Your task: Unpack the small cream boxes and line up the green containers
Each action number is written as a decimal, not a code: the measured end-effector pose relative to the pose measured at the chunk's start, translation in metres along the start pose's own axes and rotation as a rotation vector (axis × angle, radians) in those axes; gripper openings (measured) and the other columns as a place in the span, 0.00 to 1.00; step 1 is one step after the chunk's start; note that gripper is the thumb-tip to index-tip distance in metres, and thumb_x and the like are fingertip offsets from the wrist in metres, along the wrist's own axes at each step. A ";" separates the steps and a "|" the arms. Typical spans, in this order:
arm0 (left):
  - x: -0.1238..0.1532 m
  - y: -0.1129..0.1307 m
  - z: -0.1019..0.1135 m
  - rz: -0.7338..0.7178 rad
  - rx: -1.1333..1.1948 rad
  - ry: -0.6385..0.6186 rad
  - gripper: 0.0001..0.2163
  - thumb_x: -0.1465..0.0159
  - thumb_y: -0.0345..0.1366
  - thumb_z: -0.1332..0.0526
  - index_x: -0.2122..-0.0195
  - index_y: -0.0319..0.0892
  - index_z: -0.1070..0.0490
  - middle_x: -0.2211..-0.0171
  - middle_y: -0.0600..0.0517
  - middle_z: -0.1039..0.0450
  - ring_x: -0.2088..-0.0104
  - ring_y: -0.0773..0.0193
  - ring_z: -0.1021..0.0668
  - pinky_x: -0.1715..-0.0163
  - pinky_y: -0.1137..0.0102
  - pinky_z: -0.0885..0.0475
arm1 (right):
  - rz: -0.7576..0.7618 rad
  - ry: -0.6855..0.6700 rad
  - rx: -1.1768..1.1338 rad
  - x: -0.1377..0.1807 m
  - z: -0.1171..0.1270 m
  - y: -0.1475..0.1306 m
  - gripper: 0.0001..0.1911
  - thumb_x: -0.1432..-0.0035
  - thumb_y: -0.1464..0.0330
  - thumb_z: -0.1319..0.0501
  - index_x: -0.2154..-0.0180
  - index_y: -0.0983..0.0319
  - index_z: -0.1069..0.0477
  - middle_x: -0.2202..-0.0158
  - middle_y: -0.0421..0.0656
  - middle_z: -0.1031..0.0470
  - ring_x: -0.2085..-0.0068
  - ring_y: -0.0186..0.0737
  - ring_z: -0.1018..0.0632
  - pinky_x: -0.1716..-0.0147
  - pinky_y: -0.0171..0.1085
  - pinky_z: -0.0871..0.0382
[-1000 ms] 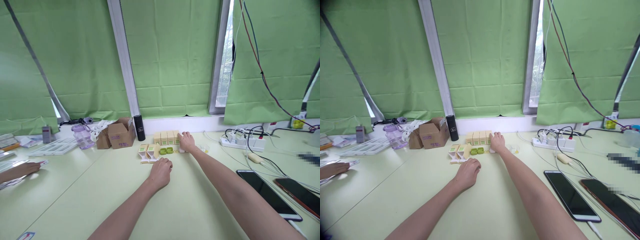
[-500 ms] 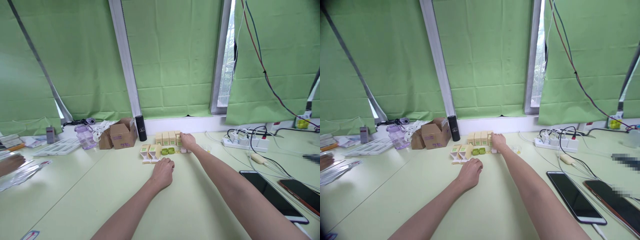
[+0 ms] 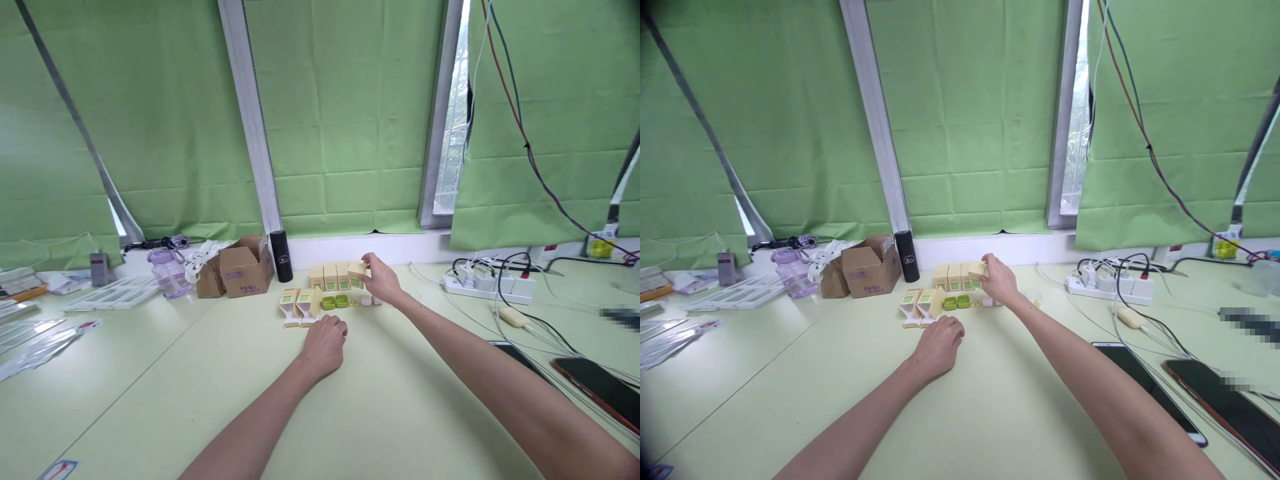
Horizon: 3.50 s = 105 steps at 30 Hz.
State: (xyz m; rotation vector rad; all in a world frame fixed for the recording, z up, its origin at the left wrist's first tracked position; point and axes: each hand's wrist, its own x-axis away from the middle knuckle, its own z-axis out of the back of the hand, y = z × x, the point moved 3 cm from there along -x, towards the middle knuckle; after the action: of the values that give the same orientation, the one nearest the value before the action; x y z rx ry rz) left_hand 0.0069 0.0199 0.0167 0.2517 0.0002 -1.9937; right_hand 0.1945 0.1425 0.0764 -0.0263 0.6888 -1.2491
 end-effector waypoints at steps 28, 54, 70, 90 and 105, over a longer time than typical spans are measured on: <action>-0.004 -0.018 -0.023 0.052 0.438 0.250 0.20 0.33 0.28 0.41 0.40 0.44 0.29 0.46 0.44 0.23 0.42 0.51 0.25 0.38 0.54 0.31 | 0.014 -0.229 -0.816 0.137 -0.034 0.015 0.34 0.48 0.75 0.38 0.40 0.56 0.40 0.47 0.45 0.27 0.63 0.38 0.24 0.61 0.41 0.26; -0.003 -0.018 -0.011 0.143 0.467 0.329 0.09 0.37 0.26 0.41 0.61 0.44 0.23 0.56 0.46 0.23 0.49 0.52 0.22 0.46 0.56 0.27 | 0.028 -0.079 -0.657 0.141 -0.026 0.014 0.15 0.38 0.68 0.45 0.49 0.54 0.35 0.60 0.40 0.19 0.67 0.41 0.20 0.67 0.40 0.28; -0.001 -0.008 -0.010 0.184 0.728 0.262 0.32 0.42 0.34 0.31 0.37 0.46 0.37 0.43 0.41 0.30 0.38 0.47 0.28 0.35 0.51 0.36 | 0.016 -0.072 -0.707 0.139 -0.029 0.016 0.22 0.39 0.72 0.49 0.43 0.54 0.37 0.46 0.45 0.22 0.66 0.39 0.20 0.59 0.43 0.26; 0.004 0.012 0.004 0.029 0.394 0.548 0.22 0.38 0.35 0.30 0.46 0.45 0.35 0.47 0.45 0.27 0.45 0.50 0.26 0.43 0.54 0.32 | 0.118 0.139 -0.494 0.146 -0.011 -0.002 0.17 0.32 0.63 0.44 0.43 0.55 0.36 0.45 0.48 0.24 0.52 0.48 0.22 0.57 0.47 0.25; 0.017 0.026 0.014 -0.198 -0.008 0.764 0.13 0.32 0.32 0.38 0.48 0.47 0.35 0.50 0.44 0.26 0.47 0.49 0.23 0.46 0.50 0.33 | 0.300 0.258 -0.439 0.154 0.002 -0.019 0.24 0.33 0.62 0.41 0.39 0.56 0.42 0.45 0.53 0.27 0.48 0.54 0.23 0.56 0.50 0.23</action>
State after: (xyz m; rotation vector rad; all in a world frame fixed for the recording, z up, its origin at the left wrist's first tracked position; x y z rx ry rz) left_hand 0.0209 -0.0082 0.0299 1.0224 0.5358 -1.9732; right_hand 0.2017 0.0003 0.0137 -0.1201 1.1388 -0.8030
